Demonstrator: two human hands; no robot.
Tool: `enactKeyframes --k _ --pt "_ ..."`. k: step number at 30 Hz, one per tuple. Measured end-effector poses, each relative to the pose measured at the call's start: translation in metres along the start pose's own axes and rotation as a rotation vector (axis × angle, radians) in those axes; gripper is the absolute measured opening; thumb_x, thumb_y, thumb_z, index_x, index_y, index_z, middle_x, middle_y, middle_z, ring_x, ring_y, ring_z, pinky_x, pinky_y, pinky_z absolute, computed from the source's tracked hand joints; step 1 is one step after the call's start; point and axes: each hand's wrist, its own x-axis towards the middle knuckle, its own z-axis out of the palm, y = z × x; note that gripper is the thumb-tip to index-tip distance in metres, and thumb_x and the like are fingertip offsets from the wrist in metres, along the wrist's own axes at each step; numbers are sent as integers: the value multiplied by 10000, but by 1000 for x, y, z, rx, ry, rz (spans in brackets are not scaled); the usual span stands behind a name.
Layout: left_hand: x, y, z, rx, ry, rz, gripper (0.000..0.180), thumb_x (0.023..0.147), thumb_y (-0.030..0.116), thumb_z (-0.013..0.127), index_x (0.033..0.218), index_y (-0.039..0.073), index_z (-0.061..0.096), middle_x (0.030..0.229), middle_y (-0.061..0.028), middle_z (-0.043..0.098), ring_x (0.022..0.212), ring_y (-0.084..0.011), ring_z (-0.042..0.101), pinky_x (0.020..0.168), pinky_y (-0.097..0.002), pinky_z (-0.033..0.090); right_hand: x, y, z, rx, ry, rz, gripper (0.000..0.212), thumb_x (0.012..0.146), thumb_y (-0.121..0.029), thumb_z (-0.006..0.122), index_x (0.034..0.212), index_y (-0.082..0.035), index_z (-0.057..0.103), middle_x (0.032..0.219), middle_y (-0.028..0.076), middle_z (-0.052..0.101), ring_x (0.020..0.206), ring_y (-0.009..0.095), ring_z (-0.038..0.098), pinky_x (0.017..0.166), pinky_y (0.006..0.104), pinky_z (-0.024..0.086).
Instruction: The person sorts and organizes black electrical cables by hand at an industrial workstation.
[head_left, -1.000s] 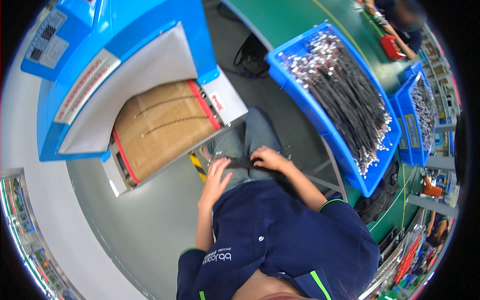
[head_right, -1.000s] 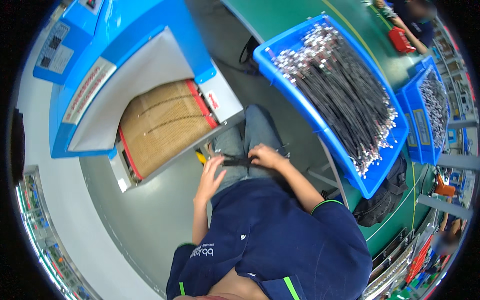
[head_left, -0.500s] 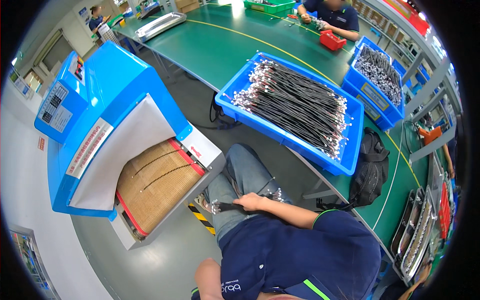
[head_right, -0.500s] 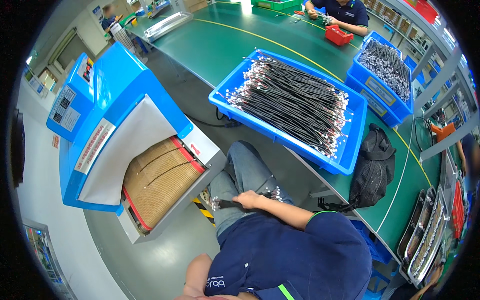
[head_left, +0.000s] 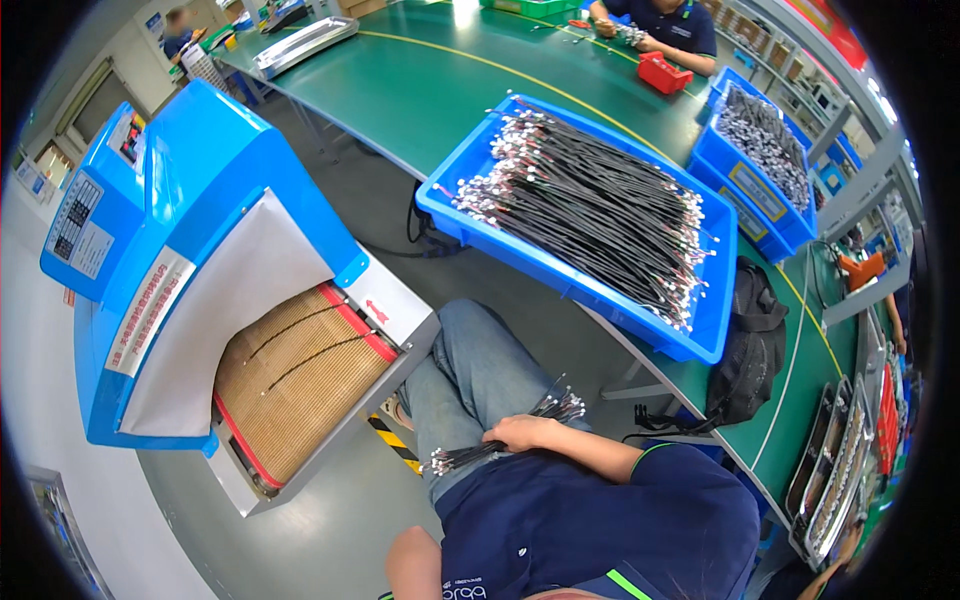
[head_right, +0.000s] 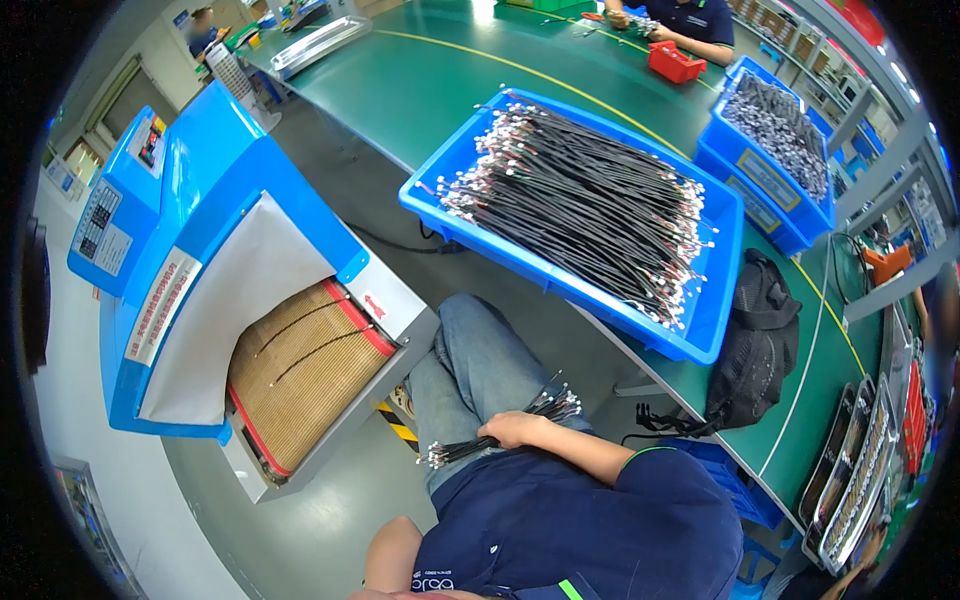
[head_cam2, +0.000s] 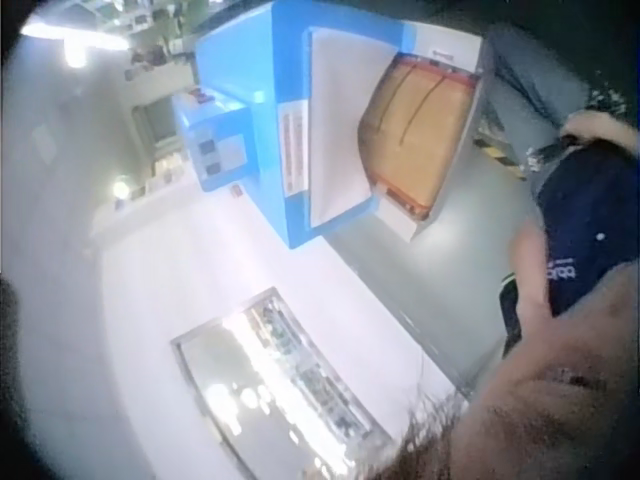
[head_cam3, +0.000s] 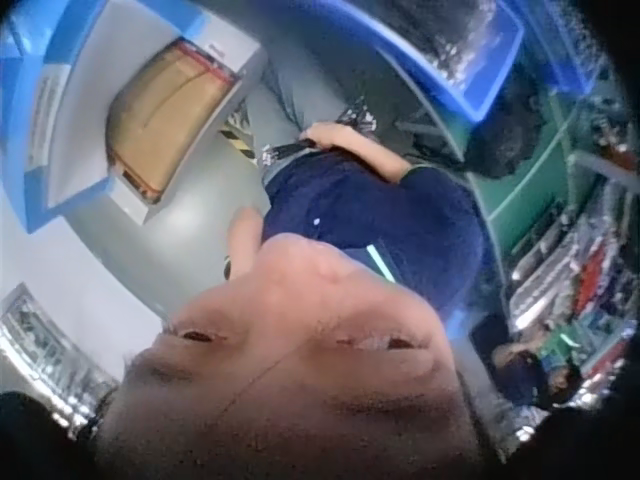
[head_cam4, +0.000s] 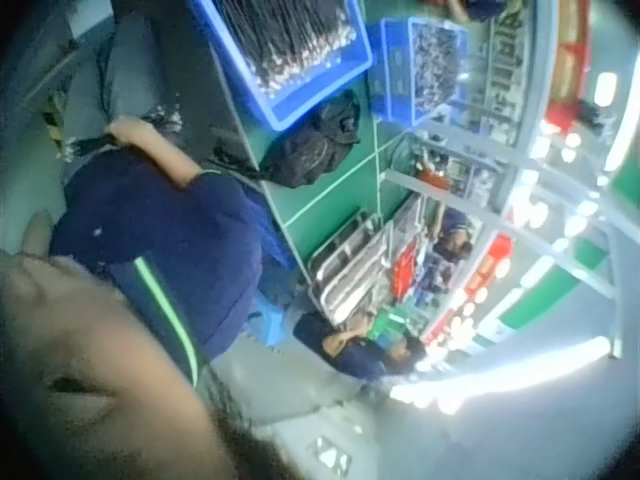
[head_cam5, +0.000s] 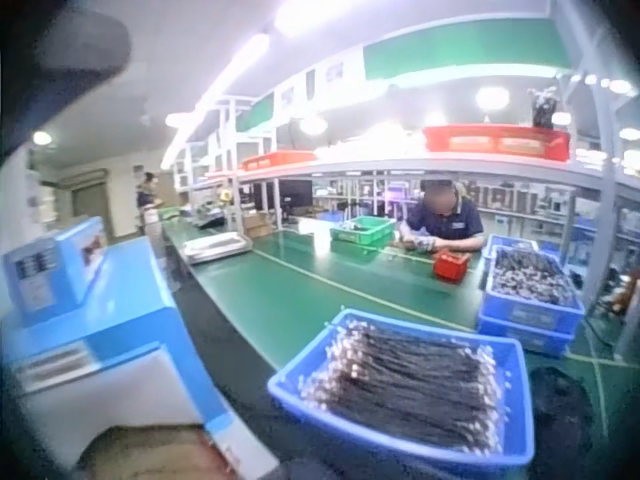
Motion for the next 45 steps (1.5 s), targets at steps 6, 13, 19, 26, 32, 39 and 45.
enactKeyframes --k 6,13,19,26,32,39,45 --pt "10 2 2 -43 24 -67 160 937 141 465 919 37 586 951 -99 596 857 -275 578 749 -376 474 -4 -8 -11 -213 70 -48 396 753 -199 713 1117 -80 617 1036 124 606 1040 321 562 867 412 478" --pt "34 8 18 -99 79 -171 173 948 142 442 954 41 583 961 -101 588 863 -276 570 744 -374 466 -14 -9 -26 0 89 65 234 751 -197 721 923 -62 640 934 122 628 936 327 610 787 419 494" --pt "47 12 49 -147 196 -242 187 958 143 423 984 44 580 970 -103 581 868 -277 563 740 -373 460 -16 0 -35 22 195 -38 126 784 -152 671 855 -54 638 860 110 632 839 322 625 723 411 489" --pt "63 4 68 -244 312 -264 225 974 174 412 979 18 574 981 -145 571 865 -311 558 719 -405 455 -15 -19 -61 200 306 -116 147 834 -202 644 900 -77 681 863 97 642 817 315 628 728 405 492" --pt "41 26 35 -373 411 -464 248 945 237 534 1011 18 630 982 -156 590 880 -327 575 745 -416 458 -20 -23 -76 198 383 -109 160 845 -213 640 918 -77 685 841 96 638 791 299 626 708 393 493" --pt "43 42 57 -284 502 -513 253 928 199 541 848 -32 604 936 -158 581 894 -277 563 817 -393 477 -14 -33 -92 167 448 -172 159 851 -194 636 928 -61 675 830 94 633 773 290 625 690 381 498" --pt "35 44 53 -373 388 -555 268 921 218 555 831 -29 603 905 -155 572 882 -274 557 814 -392 470 -20 -39 -98 214 485 -170 144 828 -137 679 941 -48 689 807 90 626 704 250 613 632 340 485"
